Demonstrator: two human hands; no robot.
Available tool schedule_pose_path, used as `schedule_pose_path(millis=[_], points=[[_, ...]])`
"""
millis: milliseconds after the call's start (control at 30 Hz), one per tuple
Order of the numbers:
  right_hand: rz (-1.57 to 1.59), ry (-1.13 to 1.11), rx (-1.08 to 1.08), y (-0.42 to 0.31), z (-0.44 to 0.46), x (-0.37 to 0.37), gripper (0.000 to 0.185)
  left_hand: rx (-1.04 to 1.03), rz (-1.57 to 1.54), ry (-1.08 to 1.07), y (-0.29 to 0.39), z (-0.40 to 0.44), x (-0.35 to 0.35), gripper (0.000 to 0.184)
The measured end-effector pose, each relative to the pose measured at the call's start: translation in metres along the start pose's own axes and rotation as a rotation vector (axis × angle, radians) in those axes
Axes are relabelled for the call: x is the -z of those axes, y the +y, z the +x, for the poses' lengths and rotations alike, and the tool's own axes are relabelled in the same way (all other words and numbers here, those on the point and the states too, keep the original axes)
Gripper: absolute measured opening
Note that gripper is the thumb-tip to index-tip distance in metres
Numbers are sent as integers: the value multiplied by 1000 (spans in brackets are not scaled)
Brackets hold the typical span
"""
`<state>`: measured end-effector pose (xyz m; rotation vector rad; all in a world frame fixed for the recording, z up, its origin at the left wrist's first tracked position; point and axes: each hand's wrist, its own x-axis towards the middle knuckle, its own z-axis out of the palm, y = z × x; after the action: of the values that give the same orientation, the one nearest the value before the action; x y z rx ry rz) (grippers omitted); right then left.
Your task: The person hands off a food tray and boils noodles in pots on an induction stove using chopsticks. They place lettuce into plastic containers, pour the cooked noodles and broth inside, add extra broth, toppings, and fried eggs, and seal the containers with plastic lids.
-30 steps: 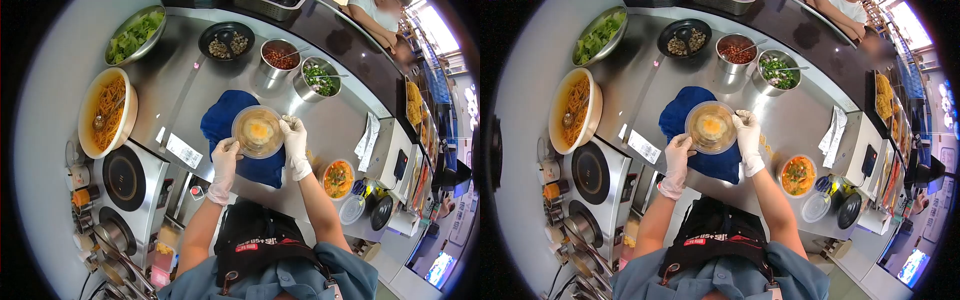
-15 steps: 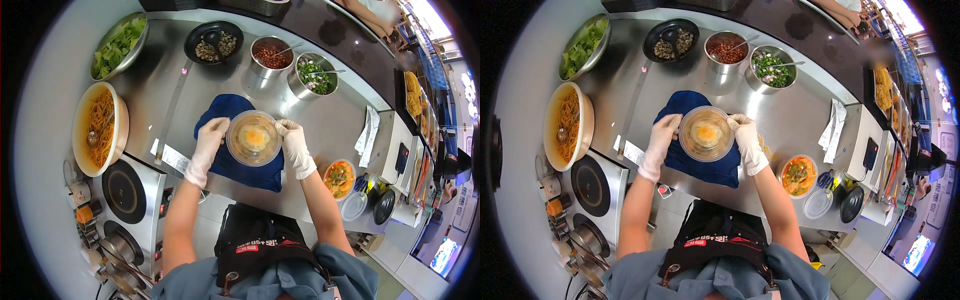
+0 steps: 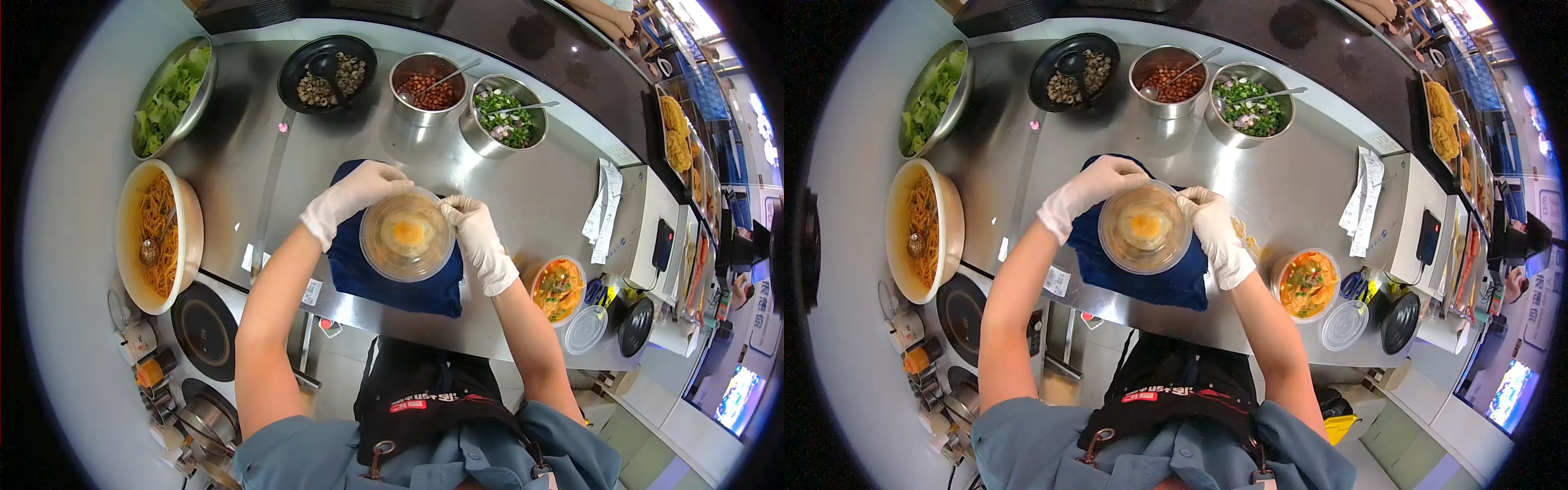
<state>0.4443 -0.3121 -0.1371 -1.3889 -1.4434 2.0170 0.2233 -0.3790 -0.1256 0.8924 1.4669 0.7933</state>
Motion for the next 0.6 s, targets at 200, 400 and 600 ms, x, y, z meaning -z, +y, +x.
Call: schedule_pose_path(millis=[200,400,600], points=[[74,-79,-71,4,6,10,15,25,165,-93,-3,23,3,28],[168,-227,-163,2,18,17,19,73,243,-84,-3,30,3,28],[33,-170,-136,-10,-3,22,20,164,78,-84,9,-10,16,27]])
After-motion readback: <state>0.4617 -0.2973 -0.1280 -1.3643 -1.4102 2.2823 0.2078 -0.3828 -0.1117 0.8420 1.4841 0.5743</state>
